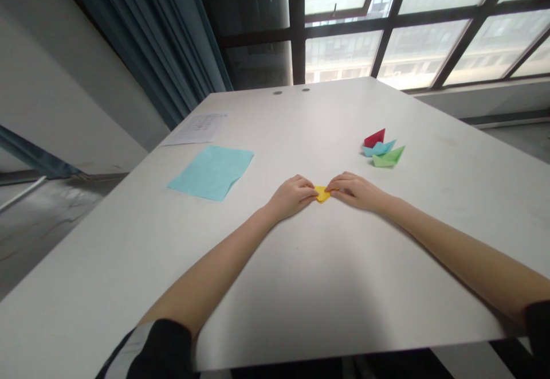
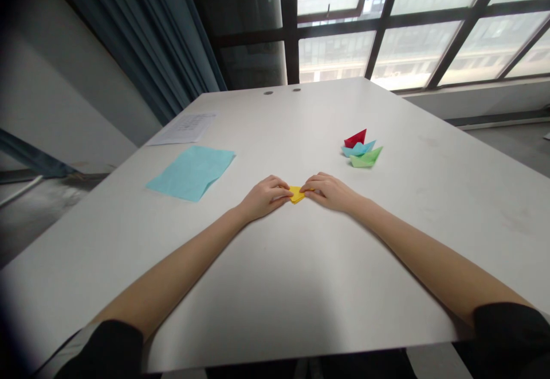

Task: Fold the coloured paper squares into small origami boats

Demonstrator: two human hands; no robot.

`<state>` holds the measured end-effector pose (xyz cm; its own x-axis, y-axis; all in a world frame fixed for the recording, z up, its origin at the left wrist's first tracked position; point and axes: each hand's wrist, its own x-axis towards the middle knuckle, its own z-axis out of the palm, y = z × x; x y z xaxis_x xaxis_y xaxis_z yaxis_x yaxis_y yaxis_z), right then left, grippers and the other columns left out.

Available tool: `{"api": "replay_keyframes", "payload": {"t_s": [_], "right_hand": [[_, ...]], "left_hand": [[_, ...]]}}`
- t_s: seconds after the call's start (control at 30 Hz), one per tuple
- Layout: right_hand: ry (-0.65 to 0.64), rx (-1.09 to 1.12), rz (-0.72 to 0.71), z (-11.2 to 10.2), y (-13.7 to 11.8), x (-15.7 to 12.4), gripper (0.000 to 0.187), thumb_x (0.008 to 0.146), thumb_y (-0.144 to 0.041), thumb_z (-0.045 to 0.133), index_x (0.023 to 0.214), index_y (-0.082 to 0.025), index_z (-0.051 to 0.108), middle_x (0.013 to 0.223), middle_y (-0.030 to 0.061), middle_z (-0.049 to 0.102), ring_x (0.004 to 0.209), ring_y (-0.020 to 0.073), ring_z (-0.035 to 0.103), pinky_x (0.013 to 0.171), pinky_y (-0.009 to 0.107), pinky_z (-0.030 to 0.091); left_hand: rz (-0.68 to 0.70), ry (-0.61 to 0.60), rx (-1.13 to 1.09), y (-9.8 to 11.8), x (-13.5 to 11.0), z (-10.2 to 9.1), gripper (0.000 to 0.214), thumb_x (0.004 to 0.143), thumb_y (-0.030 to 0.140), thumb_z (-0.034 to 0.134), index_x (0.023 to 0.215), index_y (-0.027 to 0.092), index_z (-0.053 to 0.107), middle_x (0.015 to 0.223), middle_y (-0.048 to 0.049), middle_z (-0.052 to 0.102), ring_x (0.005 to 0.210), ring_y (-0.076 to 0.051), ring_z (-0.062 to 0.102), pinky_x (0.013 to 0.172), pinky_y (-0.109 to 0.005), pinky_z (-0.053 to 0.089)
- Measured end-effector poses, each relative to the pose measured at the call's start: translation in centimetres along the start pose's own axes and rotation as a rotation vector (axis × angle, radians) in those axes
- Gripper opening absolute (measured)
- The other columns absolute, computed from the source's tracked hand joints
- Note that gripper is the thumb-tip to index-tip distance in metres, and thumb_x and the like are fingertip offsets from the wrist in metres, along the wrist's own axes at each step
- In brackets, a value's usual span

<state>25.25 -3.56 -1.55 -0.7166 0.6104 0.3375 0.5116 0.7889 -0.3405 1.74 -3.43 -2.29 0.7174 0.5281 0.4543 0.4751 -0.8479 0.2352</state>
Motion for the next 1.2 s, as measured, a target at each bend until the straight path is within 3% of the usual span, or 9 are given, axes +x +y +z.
{"api": "replay_keyframes", "payload": {"t_s": [0.27, 0.47, 0.7, 1.07, 1.2], "right_hand": [[0.060, 0.021, 0.037, 0.5, 0.1, 0.1, 0.022, 0.086, -0.030, 0.045, 0.089, -0.021, 0.065, 0.089, 0.0064, 0.065, 0.086, 0.0190, 0.056, 0.081, 0.035, 0.042], [0.085, 0.010, 0.106, 1.0, 0.1, 0.2, 0.015, 0.083, -0.027, 0.050, 0.087, -0.021, 0.063, 0.087, 0.0060, 0.064, 0.084, 0.0195, 0.055, 0.079, 0.035, 0.042], [0.097, -0.038, 0.127, 1.0, 0.1, 0.2, 0.017, 0.083, -0.027, 0.051, 0.091, -0.020, 0.064, 0.087, 0.0056, 0.064, 0.082, 0.0191, 0.054, 0.079, 0.035, 0.042], [0.202, -0.169, 0.235, 0.8, 0.0, -0.1, 0.024, 0.077, -0.042, 0.058, 0.067, -0.020, 0.064, 0.076, 0.0066, 0.062, 0.075, 0.0204, 0.051, 0.069, 0.034, 0.039], [0.213, -0.180, 0.256, 0.9, 0.0, -0.1, 0.024, 0.077, -0.043, 0.058, 0.069, -0.021, 0.064, 0.075, 0.0061, 0.062, 0.074, 0.0204, 0.051, 0.069, 0.034, 0.038]], "left_hand": [[-0.190, -0.056, 0.064, 1.9, 0.7, -0.1, 0.022, 0.083, 0.034, 0.050, 0.078, 0.021, 0.067, 0.092, -0.0044, 0.064, 0.086, -0.017, 0.055, 0.078, -0.031, 0.043], [-0.333, -0.080, 0.183, 2.8, 1.2, 0.0, 0.022, 0.079, 0.038, 0.055, 0.086, 0.020, 0.065, 0.091, -0.0042, 0.064, 0.086, -0.018, 0.055, 0.073, -0.030, 0.042], [-0.369, -0.111, 0.318, 3.6, 1.2, -0.2, 0.029, 0.081, 0.044, 0.050, 0.087, 0.019, 0.064, 0.086, -0.0059, 0.064, 0.083, -0.020, 0.056, 0.068, -0.031, 0.040], [-0.411, -0.096, 0.417, 4.2, 1.4, -0.3, 0.032, 0.079, 0.048, 0.051, 0.084, 0.018, 0.063, 0.082, -0.0076, 0.063, 0.081, -0.022, 0.054, 0.067, -0.033, 0.037], [-0.417, -0.096, 0.416, 4.3, 1.3, -0.3, 0.034, 0.079, 0.048, 0.051, 0.086, 0.018, 0.065, 0.081, -0.0084, 0.062, 0.082, -0.022, 0.054, 0.068, -0.034, 0.037]]}}
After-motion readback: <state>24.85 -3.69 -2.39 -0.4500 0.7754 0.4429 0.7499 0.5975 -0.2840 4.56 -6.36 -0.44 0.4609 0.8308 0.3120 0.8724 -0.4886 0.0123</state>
